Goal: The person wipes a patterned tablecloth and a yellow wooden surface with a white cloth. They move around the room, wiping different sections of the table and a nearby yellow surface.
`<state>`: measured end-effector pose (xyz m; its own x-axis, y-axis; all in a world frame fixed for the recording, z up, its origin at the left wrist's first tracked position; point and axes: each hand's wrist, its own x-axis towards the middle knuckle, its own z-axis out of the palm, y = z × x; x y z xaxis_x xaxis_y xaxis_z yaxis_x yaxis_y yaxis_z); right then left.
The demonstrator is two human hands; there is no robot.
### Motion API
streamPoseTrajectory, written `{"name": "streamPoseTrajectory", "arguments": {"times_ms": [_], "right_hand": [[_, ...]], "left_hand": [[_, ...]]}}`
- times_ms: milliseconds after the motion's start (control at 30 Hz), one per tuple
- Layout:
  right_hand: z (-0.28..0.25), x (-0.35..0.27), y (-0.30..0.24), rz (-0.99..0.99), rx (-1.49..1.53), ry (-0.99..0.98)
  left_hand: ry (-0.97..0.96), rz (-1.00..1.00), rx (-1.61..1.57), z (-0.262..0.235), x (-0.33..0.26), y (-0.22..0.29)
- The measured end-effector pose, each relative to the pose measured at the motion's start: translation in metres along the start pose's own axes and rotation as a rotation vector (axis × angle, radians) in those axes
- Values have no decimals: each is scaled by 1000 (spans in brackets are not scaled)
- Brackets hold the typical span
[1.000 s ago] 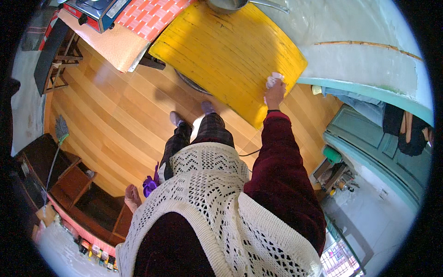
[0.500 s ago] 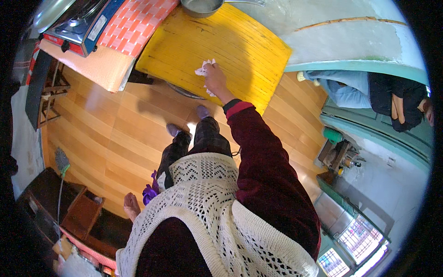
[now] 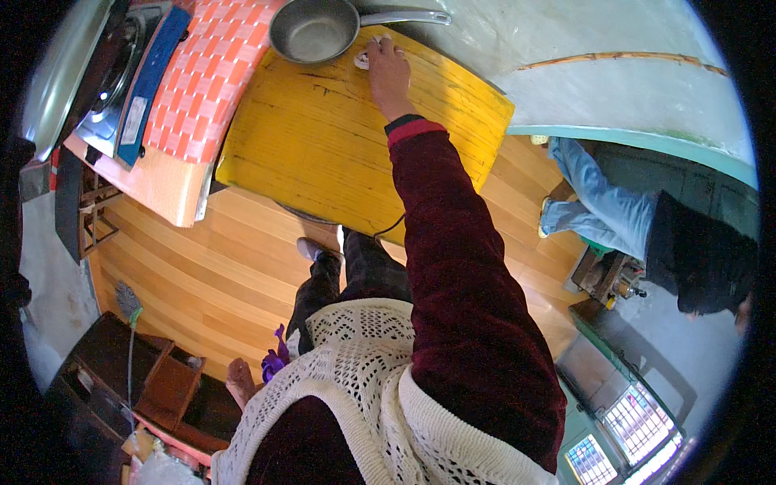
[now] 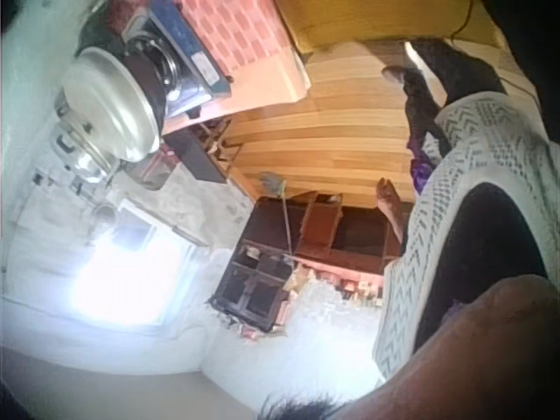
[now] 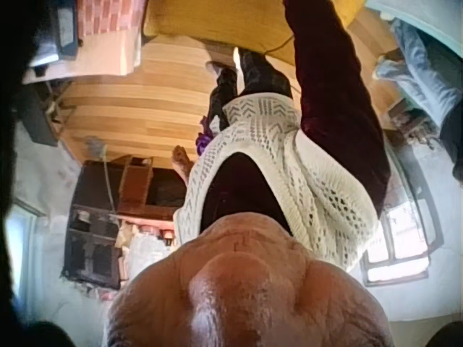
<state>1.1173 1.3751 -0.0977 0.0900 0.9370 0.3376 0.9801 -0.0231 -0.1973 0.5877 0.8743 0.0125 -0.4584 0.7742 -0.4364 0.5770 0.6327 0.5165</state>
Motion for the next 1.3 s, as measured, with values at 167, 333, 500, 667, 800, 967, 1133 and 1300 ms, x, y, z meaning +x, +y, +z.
{"name": "streamPoseTrajectory", "arguments": {"times_ms": [167, 333, 500, 667, 800, 967, 1133, 1300], "right_hand": [[16, -6, 77, -9, -140, -199], [-18, -75, 179, 179, -133, -86], [-34, -122, 216, 569, -168, -50], [9, -60, 174, 468, -172, 107], [34, 6, 102, 383, 64, 17], [45, 37, 63, 73, -71, -160], [21, -21, 144, 11, -281, -146], [-36, -111, 226, 302, -517, -300]], "left_hand": [[-80, -111, 155, 1, 2, 77], [-84, 21, 318, 3, 22, 92], [-65, 23, 164, 6, 22, 74], [-44, 15, 192, 11, 17, 72], [-87, -69, 270, 9, 17, 85], [-107, 27, 262, 7, 31, 98], [-139, 138, 335, -1, 51, 100], [-161, 163, 362, -13, 76, 87]]}}
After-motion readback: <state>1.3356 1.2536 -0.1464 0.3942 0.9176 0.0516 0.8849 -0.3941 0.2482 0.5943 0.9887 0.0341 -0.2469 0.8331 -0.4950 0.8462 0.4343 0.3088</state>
